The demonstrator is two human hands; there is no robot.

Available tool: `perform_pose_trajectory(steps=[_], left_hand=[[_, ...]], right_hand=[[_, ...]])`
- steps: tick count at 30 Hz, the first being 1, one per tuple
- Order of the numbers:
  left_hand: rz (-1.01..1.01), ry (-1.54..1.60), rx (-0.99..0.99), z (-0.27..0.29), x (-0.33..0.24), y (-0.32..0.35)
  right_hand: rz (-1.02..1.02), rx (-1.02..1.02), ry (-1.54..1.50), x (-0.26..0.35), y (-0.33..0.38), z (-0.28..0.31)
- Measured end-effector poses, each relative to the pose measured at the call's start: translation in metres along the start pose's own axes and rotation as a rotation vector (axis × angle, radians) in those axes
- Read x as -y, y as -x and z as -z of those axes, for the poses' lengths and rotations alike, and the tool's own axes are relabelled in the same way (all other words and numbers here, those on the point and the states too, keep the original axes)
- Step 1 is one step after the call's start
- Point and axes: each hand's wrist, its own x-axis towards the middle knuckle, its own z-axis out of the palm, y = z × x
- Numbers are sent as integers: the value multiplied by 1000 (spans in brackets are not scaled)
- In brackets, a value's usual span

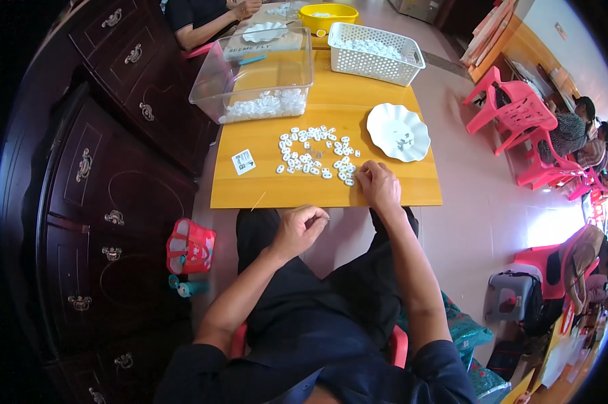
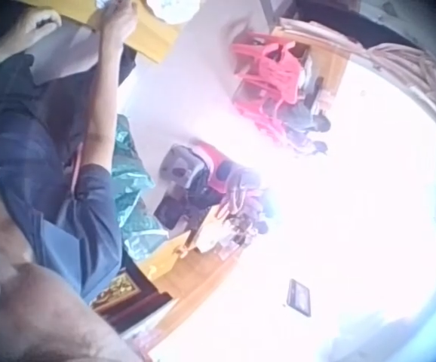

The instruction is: Assembling small white plastic components by hand at a table.

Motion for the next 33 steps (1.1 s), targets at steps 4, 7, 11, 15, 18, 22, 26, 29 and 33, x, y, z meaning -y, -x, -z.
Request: perform_pose_trajectory(steps=[4, 7, 11, 15, 18, 22, 26, 29, 33], left_hand=[[22, 26, 10, -7, -1, -3], [10, 34, 23, -11, -4, -5], [5, 27, 20, -12, -8, -7], [-47, -7, 6, -12, -11, -11], [-6, -6, 73, -16, -20, -15], [-14, 11, 165, -35, -28, -16], [-39, -3, 250, -54, -22, -6], [-42, -34, 295, -61, -21, -1], [-51, -97, 333, -64, -24, 4]], right_hand=[[-23, 13, 38, -2, -7, 1], [-68, 74, 17, 0, -8, 5], [-30, -35, -247, 0, 8, 11], [-132, -105, -716, -11, 48, 18], [-224, -108, -1136, -6, 94, 22], [-354, -81, -1250, 11, 144, 24], [-418, -101, -1305, 3, 171, 13], [-445, -74, -1306, -1, 180, 6], [-462, -58, -1311, -2, 183, 2]])
